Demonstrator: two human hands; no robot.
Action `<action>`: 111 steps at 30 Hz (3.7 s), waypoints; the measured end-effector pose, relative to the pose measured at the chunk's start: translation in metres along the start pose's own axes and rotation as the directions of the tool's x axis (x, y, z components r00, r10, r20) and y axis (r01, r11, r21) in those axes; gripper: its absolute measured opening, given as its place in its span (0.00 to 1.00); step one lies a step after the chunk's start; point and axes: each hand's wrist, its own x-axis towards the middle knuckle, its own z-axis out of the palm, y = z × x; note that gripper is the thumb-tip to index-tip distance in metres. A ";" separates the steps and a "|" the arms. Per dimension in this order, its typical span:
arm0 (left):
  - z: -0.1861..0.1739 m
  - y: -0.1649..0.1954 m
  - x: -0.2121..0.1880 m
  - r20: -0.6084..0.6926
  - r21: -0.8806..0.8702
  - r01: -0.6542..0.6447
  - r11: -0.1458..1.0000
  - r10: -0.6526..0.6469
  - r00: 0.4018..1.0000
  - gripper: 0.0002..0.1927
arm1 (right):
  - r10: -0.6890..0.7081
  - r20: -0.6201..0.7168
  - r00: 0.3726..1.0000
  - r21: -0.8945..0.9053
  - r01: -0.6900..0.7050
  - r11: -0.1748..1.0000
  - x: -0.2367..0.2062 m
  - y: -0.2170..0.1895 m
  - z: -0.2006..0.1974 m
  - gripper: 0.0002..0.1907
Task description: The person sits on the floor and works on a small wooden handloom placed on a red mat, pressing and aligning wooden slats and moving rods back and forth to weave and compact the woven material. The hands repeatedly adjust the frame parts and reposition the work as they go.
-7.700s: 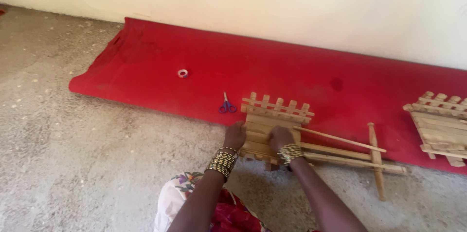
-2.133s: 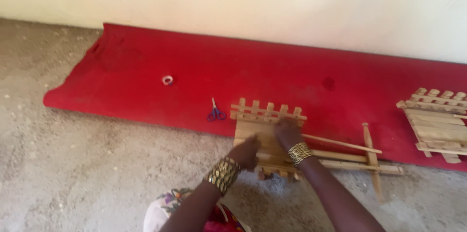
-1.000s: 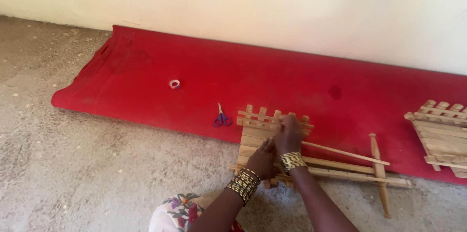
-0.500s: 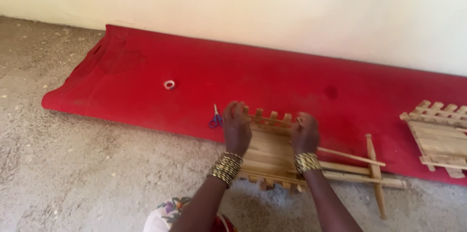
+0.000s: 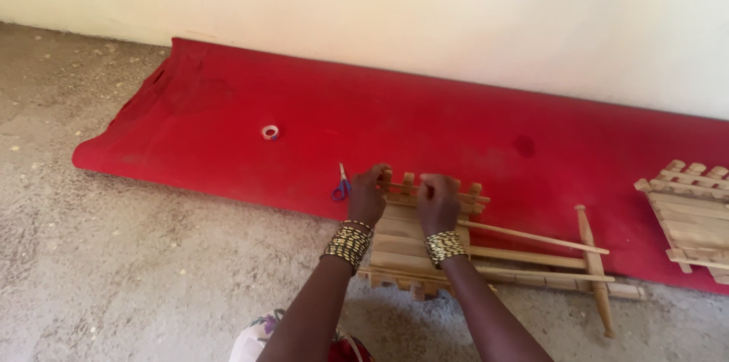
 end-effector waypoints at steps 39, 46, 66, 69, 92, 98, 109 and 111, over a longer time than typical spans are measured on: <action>0.155 0.070 -0.064 0.353 0.569 -0.429 0.701 0.263 0.898 0.29 | 0.115 0.190 0.975 -0.343 -0.044 0.938 -0.005 0.221 -0.116 0.07; 0.253 0.118 -0.045 0.325 0.450 -0.550 0.704 0.445 0.835 0.24 | -0.255 0.092 0.963 -0.147 0.266 0.953 0.005 0.252 -0.136 0.07; 0.369 0.168 -0.117 0.227 0.721 -0.395 0.569 0.345 0.911 0.36 | 0.339 0.267 0.902 -0.467 -0.187 0.864 -0.043 0.417 -0.258 0.08; 0.389 0.197 -0.151 0.340 0.623 -0.506 0.596 0.376 0.862 0.41 | 0.140 0.309 0.941 -0.271 -0.054 0.961 -0.075 0.397 -0.263 0.08; 0.337 0.208 -0.188 0.642 0.384 -0.264 0.885 -0.051 0.765 0.41 | 0.305 0.068 0.950 -0.634 -0.195 0.748 -0.102 0.440 -0.355 0.12; 0.398 0.247 -0.172 0.646 0.228 -0.440 0.869 0.203 0.736 0.33 | 0.051 0.218 0.975 -0.410 0.044 0.911 -0.089 0.410 -0.310 0.07; 0.429 0.275 -0.174 0.688 0.283 -0.358 0.890 0.072 0.722 0.36 | 0.371 0.283 0.884 -0.657 -0.103 0.746 -0.044 0.478 -0.394 0.16; 0.430 0.272 -0.181 0.698 0.278 -0.339 0.899 0.053 0.714 0.36 | 0.419 0.101 0.902 -0.655 -0.257 0.711 -0.054 0.498 -0.426 0.10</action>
